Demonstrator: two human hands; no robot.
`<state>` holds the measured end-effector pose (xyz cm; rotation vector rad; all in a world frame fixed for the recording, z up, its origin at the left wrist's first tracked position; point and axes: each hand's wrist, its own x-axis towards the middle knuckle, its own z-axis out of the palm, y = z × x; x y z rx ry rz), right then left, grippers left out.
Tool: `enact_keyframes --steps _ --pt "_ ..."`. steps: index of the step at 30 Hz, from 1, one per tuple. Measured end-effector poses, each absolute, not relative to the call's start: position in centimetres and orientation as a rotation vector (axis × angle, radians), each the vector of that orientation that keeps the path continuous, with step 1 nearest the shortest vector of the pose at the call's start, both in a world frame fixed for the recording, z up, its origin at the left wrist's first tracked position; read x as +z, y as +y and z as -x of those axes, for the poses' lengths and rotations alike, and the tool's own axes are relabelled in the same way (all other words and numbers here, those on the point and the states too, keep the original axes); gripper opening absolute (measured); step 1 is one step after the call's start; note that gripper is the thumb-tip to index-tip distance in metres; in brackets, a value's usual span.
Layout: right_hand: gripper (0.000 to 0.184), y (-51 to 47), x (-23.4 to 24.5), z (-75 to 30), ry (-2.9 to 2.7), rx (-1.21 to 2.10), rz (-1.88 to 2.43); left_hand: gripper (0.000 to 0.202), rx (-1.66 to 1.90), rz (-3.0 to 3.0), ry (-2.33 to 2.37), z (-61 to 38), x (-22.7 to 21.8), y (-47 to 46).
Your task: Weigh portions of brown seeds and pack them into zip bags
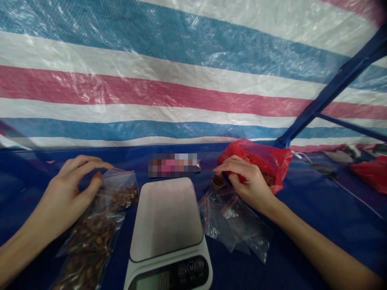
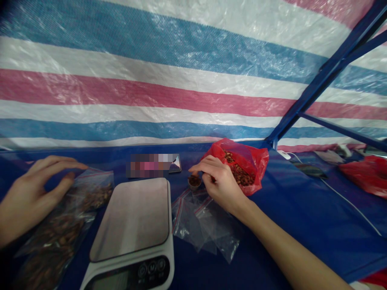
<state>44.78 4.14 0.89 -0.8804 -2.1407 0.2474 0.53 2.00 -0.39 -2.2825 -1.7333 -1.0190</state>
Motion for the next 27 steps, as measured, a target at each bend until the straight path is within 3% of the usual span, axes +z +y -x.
enact_keyframes --steps 27 --pt "0.039 3.75 1.64 -44.73 -2.045 0.176 0.883 0.026 -0.988 2.297 -1.741 -0.41 -0.40 2.03"
